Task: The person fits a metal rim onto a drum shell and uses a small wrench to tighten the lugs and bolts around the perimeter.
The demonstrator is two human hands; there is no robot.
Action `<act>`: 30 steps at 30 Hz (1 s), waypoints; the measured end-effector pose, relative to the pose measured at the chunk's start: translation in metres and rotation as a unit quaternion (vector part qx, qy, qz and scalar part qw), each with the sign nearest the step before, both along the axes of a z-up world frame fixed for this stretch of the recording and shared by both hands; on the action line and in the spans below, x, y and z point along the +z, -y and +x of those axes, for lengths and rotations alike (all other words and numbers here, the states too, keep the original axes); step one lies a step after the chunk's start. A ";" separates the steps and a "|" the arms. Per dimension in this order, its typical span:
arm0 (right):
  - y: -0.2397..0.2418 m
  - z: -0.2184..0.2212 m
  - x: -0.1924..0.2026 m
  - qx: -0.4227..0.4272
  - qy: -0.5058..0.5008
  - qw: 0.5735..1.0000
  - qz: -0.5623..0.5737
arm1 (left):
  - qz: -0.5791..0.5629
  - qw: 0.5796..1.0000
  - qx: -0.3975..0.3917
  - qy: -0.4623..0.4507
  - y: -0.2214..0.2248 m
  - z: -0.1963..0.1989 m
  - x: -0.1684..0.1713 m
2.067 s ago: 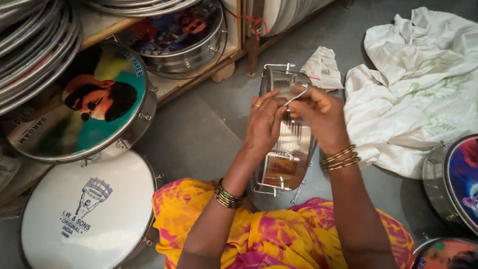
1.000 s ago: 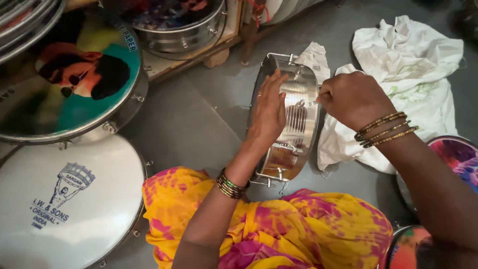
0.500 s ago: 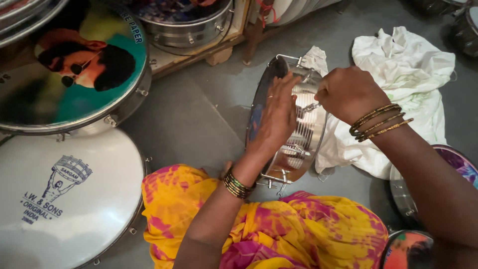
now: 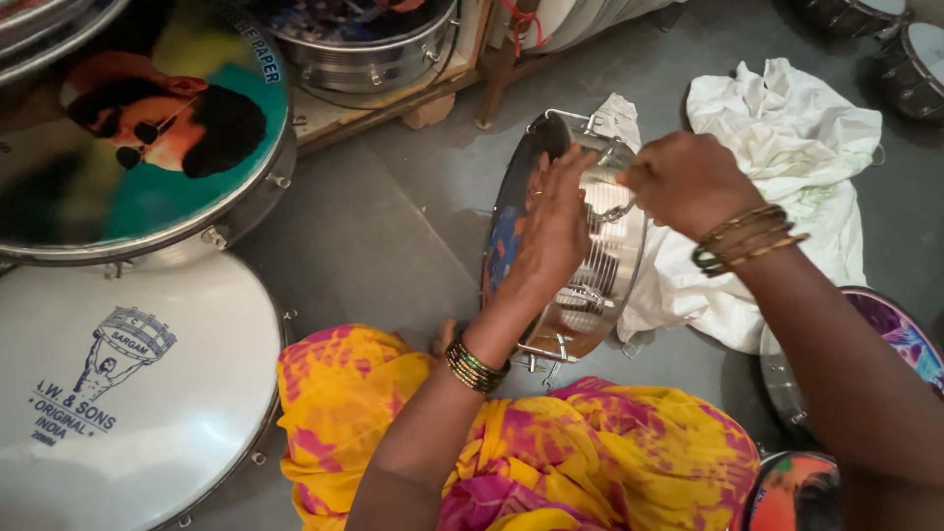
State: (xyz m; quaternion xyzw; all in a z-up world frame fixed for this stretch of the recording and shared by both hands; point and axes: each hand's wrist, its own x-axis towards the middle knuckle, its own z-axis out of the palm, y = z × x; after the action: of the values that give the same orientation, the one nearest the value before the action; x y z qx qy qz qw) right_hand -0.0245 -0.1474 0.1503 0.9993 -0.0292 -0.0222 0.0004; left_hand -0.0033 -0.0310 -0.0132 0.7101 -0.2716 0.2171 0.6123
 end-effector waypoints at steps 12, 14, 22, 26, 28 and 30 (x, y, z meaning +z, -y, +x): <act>0.046 -0.061 -0.077 -0.036 0.121 0.918 0.375 | -0.034 0.999 -0.010 0.014 -0.024 -0.003 0.008; 0.041 -0.066 -0.090 -0.004 0.145 0.920 0.365 | -0.038 0.999 -0.016 0.021 -0.025 -0.002 0.010; 0.018 -0.076 -0.103 0.026 0.357 0.903 0.238 | -0.050 0.997 -0.046 -0.046 -0.024 -0.007 0.013; 0.005 -0.068 -0.114 0.032 0.415 0.884 0.214 | -0.032 0.996 -0.056 -0.057 -0.021 -0.009 0.012; 0.002 -0.063 -0.120 0.017 0.420 0.874 0.243 | -0.027 0.998 -0.046 -0.043 -0.018 -0.009 0.011; 0.002 -0.060 -0.125 0.010 0.426 0.863 0.272 | -0.026 0.998 -0.044 -0.037 -0.016 -0.007 0.011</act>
State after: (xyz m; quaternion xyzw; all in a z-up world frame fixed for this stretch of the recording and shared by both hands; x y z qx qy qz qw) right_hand -0.0842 -0.1495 0.0252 0.8722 -0.0095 0.3982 -0.2840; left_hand -0.0103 -0.0150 -0.0021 0.6888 -0.2738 0.1707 0.6492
